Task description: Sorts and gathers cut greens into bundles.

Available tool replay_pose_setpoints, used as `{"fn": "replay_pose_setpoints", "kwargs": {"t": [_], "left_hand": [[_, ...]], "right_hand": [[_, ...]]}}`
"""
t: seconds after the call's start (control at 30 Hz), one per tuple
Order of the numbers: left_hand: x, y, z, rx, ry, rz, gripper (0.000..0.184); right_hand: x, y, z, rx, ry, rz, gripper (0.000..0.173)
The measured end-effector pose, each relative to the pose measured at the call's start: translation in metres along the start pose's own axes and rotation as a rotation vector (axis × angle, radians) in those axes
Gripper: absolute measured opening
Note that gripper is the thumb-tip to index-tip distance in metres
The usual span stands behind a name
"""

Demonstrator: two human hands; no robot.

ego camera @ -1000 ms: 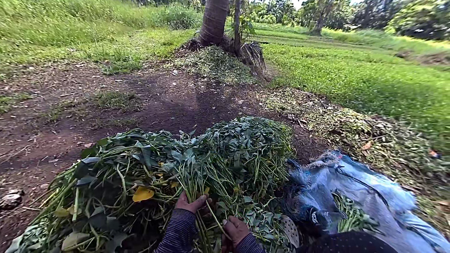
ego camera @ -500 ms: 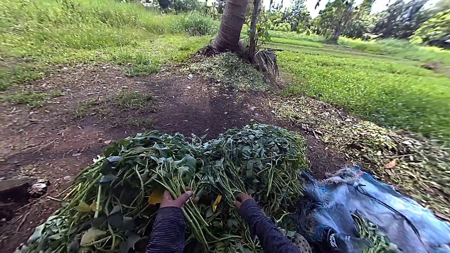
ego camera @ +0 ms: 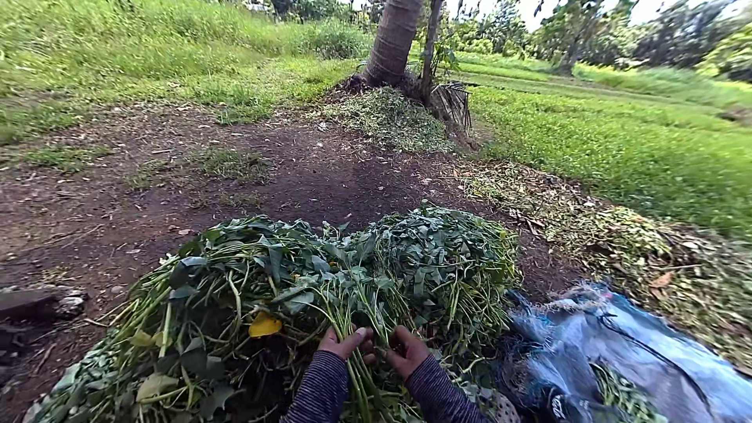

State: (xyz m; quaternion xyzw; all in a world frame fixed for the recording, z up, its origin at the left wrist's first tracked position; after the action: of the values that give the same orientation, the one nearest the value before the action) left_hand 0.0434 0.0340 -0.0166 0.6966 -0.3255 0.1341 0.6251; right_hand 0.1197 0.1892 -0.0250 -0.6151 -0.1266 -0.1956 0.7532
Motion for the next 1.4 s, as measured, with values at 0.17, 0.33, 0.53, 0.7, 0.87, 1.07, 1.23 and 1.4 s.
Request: {"fn": "replay_pose_setpoints", "kwargs": {"t": [0.17,0.33,0.53,0.7,0.87,1.07,1.23,1.4], "left_hand": [[-0.011,-0.010,0.008,-0.303,0.084,-0.118,0.052],[-0.017,-0.013,0.015,-0.503,0.103,-0.160,0.062],[-0.007,-0.020,0.005,-0.613,-0.007,-0.196,0.069],[-0.007,-0.017,0.013,-0.498,0.061,-0.302,0.064],[0.000,0.007,0.020,-0.100,0.292,-0.310,0.056],[-0.007,0.020,0.032,-0.068,0.458,-0.333,0.060],[-0.011,0.025,0.040,-0.056,0.582,-0.318,0.058],[-0.008,0.041,0.058,-0.026,0.558,-0.316,0.056]], "right_hand": [[0.004,0.016,-0.027,0.128,0.001,0.058,0.035],[-0.002,0.030,-0.037,-0.064,-0.039,0.019,0.038],[-0.026,0.034,-0.057,-0.869,0.027,-0.491,0.066],[-0.032,0.034,-0.044,-0.170,0.079,-0.313,0.045],[-0.016,0.007,-0.029,0.354,0.035,0.020,0.036],[0.001,0.006,-0.026,0.454,-0.042,0.023,0.036],[0.030,0.021,-0.021,0.523,0.030,0.088,0.034],[0.051,0.080,0.001,0.647,-0.278,-0.126,0.041]]}}
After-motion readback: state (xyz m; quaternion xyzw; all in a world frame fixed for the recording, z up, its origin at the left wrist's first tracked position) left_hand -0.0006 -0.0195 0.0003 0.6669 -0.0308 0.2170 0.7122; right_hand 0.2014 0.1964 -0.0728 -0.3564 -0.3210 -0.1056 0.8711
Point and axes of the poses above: each hand's wrist, its own x-axis away from the middle knuckle, its own z-axis out of the back of the hand, y = z × x, the point moved 3 cm from there along -x, towards the middle knuckle, and after that the axes turned 8 degrees about -x, right-handed, at the moved point
